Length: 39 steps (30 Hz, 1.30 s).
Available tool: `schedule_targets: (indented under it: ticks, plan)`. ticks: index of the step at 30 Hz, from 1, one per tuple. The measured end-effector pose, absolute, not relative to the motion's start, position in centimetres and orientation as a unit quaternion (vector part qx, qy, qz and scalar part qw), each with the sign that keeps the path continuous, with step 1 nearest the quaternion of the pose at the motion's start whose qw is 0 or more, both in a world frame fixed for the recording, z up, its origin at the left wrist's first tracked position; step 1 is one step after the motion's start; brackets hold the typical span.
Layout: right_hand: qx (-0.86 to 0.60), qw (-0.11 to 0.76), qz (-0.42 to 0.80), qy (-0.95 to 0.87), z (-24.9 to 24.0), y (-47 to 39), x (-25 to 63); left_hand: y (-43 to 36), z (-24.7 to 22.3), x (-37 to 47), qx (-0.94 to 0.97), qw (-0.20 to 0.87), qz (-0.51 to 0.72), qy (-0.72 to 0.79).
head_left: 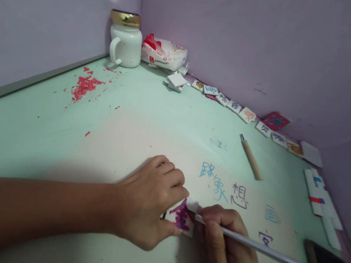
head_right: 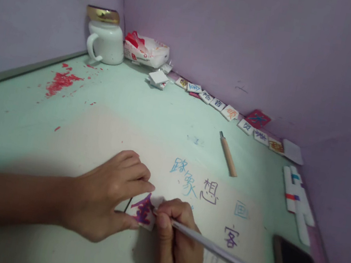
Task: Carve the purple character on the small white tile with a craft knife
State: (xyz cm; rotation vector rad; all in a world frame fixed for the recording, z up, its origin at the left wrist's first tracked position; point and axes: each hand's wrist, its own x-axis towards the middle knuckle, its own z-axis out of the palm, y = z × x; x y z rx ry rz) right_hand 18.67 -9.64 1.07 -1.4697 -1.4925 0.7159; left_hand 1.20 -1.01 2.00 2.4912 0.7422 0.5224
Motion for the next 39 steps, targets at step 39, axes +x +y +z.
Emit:
schedule_targets:
  ticks: [39]
  plan:
    - [-0.614,0.457,0.338,-0.547,0.8,-9.4,18.8,-0.9,1.7,1.1,0.912,0.244,0.199,0.265]
